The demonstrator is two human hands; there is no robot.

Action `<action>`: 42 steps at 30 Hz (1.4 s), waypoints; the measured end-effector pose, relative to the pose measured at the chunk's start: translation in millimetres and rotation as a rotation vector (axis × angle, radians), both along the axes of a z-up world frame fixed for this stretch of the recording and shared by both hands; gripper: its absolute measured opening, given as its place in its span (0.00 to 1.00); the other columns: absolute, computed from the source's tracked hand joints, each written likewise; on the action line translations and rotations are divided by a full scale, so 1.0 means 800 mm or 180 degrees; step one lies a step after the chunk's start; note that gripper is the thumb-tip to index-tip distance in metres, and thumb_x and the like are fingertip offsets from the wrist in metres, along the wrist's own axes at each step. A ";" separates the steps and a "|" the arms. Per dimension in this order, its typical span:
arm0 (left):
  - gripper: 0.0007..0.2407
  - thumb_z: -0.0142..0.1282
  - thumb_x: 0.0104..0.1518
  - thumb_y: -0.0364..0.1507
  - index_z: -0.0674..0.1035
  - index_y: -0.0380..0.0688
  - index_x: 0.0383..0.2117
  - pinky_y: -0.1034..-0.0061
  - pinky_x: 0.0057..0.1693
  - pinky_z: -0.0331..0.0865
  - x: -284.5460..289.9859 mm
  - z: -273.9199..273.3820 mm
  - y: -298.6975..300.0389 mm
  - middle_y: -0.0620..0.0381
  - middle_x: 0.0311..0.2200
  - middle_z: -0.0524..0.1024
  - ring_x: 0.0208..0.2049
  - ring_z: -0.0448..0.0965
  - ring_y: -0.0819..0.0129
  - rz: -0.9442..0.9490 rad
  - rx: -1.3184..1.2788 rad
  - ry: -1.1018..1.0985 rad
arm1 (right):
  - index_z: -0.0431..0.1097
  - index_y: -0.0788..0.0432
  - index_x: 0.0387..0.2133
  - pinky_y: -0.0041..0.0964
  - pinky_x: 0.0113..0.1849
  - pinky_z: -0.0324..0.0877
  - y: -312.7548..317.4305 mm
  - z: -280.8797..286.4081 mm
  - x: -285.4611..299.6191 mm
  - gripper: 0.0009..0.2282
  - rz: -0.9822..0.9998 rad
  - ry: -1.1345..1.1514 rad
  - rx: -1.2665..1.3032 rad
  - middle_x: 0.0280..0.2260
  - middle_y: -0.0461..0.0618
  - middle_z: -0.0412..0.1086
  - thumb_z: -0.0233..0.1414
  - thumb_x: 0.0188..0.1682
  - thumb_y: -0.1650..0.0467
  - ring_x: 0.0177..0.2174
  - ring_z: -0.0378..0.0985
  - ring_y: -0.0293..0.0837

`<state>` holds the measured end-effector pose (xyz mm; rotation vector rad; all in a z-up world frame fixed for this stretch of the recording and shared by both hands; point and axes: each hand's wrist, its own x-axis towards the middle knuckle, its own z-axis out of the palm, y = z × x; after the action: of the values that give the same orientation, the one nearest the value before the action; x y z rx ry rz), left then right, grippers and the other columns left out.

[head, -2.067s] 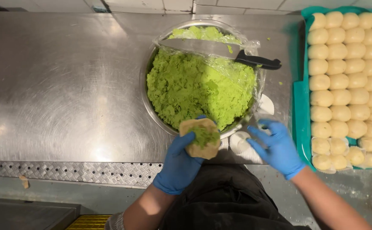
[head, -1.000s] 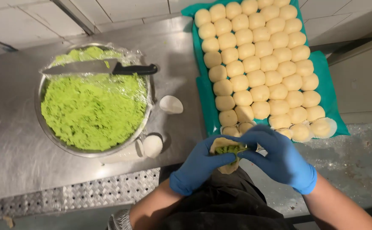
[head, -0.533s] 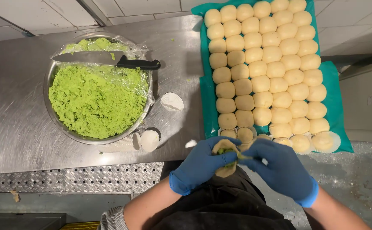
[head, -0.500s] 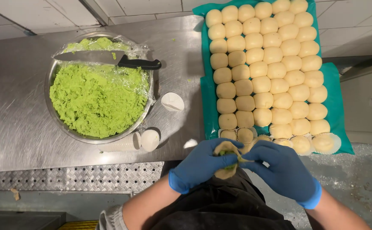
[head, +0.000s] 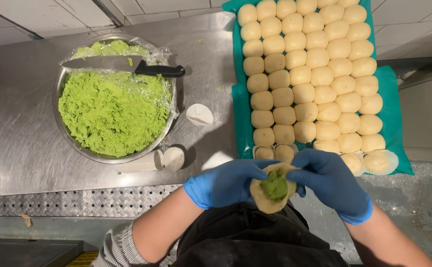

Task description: Filling dough portions with green paste and rolling them into buns.

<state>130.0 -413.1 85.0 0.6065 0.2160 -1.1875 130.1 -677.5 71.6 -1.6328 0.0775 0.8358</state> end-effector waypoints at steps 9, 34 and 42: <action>0.17 0.49 0.67 0.29 0.72 0.35 0.61 0.75 0.63 0.71 -0.023 0.010 -0.048 0.53 0.58 0.74 0.57 0.76 0.68 0.1702 -0.0090 -0.1103 | 0.74 0.64 0.26 0.32 0.26 0.67 0.016 0.003 -0.019 0.05 -0.0942 -0.0940 0.0149 0.24 0.47 0.71 0.62 0.45 0.74 0.23 0.72 0.36; 0.17 0.52 0.63 0.25 0.73 0.37 0.59 0.76 0.56 0.72 -0.017 0.003 -0.039 0.54 0.51 0.76 0.50 0.77 0.70 0.1295 0.0756 -0.1655 | 0.74 0.64 0.27 0.33 0.25 0.71 0.009 0.026 -0.016 0.03 -0.0874 -0.0687 0.0041 0.23 0.49 0.74 0.60 0.42 0.77 0.21 0.76 0.38; 0.18 0.50 0.66 0.26 0.73 0.28 0.59 0.75 0.51 0.67 -0.017 -0.003 -0.030 0.49 0.46 0.73 0.45 0.71 0.68 -0.0178 0.0312 -0.1607 | 0.77 0.58 0.41 0.32 0.31 0.73 0.005 0.054 -0.008 0.19 0.0439 -0.1513 -0.0539 0.29 0.44 0.73 0.69 0.34 0.72 0.27 0.75 0.35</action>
<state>116.1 -436.9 82.7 0.9812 -0.1732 -1.0444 124.0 -673.4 114.9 -1.9749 -0.3085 0.5342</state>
